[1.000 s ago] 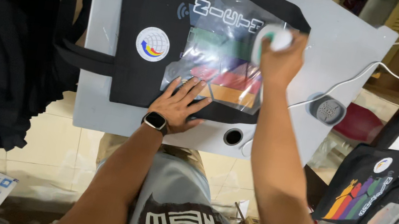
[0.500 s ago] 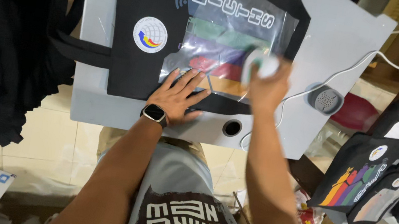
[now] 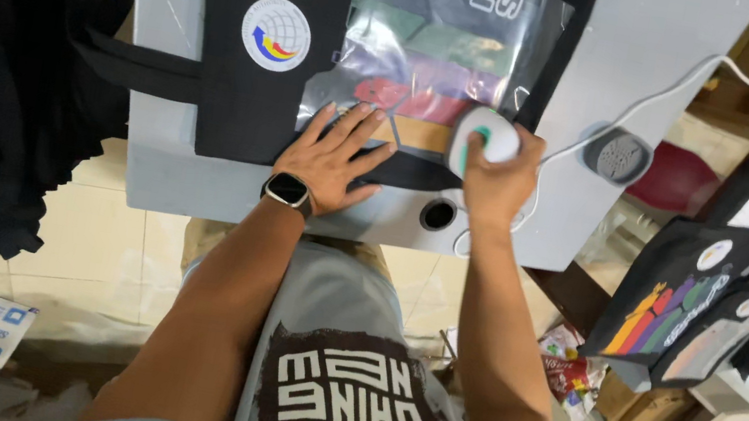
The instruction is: The person uses a handheld steamer to press a clear plastic sheet over the printed design on black tote bags. They repeatedly place the sheet, steam the surface, remove the sheet, and set the bag aside, then repeat the process on additional bags.
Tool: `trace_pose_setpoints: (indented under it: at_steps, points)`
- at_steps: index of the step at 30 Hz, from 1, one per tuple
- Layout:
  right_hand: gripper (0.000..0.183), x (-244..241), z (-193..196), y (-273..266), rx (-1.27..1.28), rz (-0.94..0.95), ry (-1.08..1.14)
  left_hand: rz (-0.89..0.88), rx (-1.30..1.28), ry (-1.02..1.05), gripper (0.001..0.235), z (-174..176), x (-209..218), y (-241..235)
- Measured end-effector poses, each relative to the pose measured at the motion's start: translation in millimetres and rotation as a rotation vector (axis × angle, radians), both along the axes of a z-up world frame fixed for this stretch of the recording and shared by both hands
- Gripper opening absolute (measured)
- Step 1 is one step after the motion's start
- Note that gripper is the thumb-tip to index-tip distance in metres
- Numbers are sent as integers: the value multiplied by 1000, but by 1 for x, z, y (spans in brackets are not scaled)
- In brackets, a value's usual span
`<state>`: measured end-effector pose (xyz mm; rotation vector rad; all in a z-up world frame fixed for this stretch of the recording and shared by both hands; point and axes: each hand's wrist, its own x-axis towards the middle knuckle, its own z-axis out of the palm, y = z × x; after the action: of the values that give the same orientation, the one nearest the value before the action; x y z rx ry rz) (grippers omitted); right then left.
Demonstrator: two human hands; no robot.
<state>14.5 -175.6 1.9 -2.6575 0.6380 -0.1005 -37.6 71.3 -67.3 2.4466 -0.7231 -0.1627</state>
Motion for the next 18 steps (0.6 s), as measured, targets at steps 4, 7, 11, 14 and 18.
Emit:
trace_pose_setpoints:
  at_steps: [4, 7, 11, 14, 18]
  points:
    - [53, 22, -14, -12, -66, -107, -2, -23, 8, 10, 69, -4, -4, -1]
    - [52, 23, -5, 6, -68, -81, -8, -35, 13, 31, 70, -4, -6, 1]
    - [54, -14, 19, 40, 11, -99, 146, -7, -15, -10, 67, -1, -2, 0]
    - [50, 0, 0, 20, -50, -31, 2, -23, 16, 35, 68, -3, -4, -2]
    - [53, 74, -8, -16, -106, 29, -140, -71, 13, 107, 67, 0, 0, 0]
